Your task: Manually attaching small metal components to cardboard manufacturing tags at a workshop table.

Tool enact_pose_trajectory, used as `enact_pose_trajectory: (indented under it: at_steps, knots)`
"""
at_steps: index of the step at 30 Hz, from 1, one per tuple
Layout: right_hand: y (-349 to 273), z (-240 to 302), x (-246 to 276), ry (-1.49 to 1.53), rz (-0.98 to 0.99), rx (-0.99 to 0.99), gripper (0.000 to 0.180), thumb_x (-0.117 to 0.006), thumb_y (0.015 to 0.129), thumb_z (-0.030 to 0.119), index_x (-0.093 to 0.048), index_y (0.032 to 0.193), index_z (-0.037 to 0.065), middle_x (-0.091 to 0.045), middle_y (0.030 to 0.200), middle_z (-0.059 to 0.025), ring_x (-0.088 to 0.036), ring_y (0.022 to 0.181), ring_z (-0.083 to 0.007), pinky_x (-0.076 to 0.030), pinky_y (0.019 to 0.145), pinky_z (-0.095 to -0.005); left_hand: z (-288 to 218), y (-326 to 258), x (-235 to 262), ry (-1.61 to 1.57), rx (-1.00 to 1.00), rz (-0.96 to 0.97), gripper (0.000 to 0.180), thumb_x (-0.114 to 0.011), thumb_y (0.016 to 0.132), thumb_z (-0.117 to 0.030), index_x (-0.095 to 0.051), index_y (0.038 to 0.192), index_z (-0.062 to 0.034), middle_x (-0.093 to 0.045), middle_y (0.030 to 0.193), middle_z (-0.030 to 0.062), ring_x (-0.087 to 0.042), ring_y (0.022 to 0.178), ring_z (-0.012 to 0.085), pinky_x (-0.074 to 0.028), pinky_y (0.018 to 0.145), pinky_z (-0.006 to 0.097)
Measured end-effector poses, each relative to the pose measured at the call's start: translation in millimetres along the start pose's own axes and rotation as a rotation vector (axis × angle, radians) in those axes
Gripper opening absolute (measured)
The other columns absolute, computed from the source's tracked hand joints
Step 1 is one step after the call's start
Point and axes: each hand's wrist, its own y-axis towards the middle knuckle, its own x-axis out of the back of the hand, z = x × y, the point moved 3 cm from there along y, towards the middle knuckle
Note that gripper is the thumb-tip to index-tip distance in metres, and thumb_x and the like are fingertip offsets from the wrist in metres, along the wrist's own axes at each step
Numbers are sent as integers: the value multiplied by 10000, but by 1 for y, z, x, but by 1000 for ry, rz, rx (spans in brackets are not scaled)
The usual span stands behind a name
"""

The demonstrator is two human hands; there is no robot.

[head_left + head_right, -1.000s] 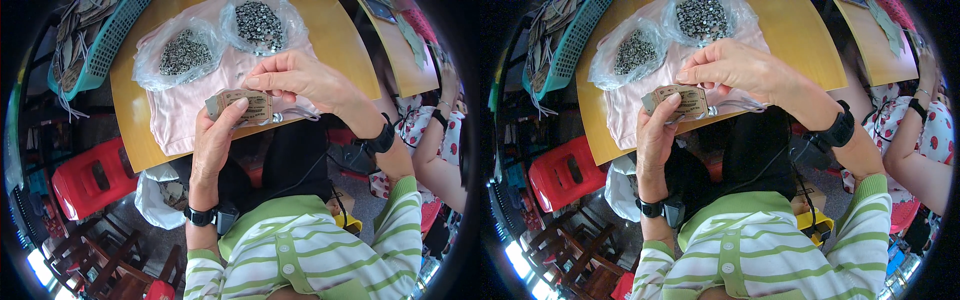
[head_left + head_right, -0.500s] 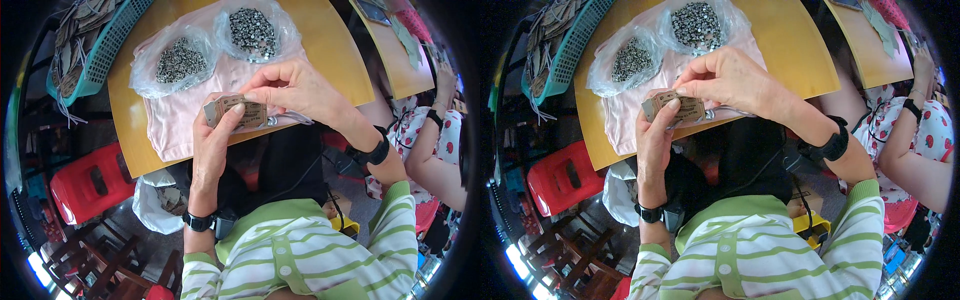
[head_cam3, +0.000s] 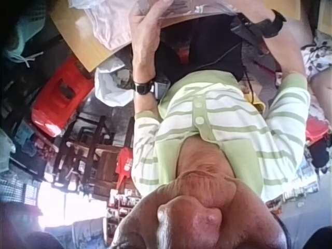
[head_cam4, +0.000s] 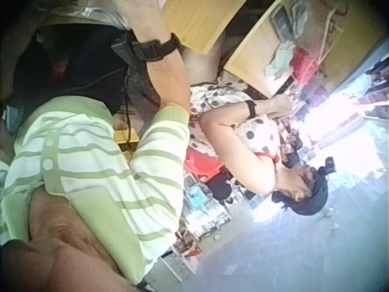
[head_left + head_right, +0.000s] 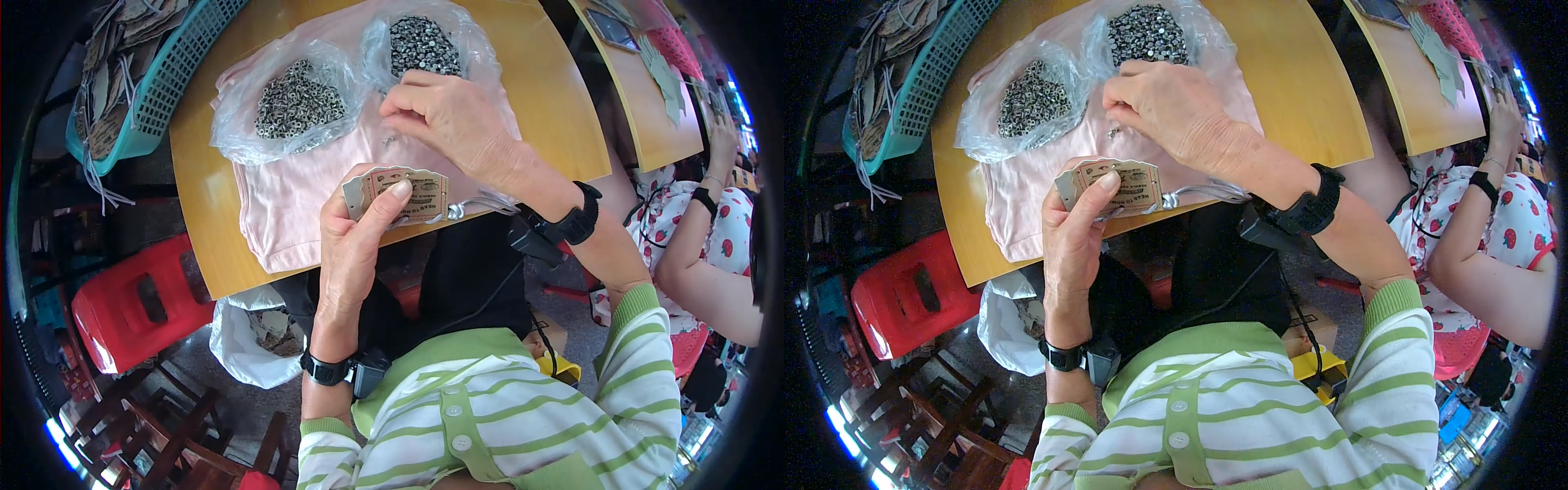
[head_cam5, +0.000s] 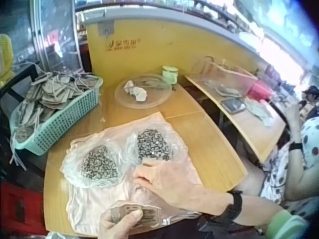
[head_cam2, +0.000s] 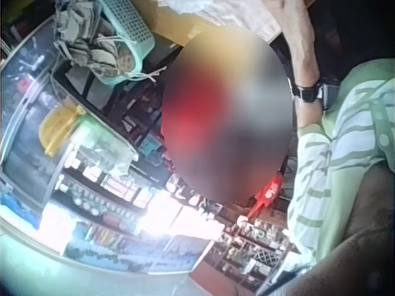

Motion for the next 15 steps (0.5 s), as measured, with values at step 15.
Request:
enact_pose_trajectory:
  at_steps: [15]
  knots:
    - [-18,-1,14,31,2,-26,97,-632,848,135,-641,864,40,-624,833,-109,-625,812,-298,-504,716,-368,6,-1,8,-7,20,38,254,-704,877,-160,-669,1073,-3,-697,955,44,-637,856,92,-514,801,250]
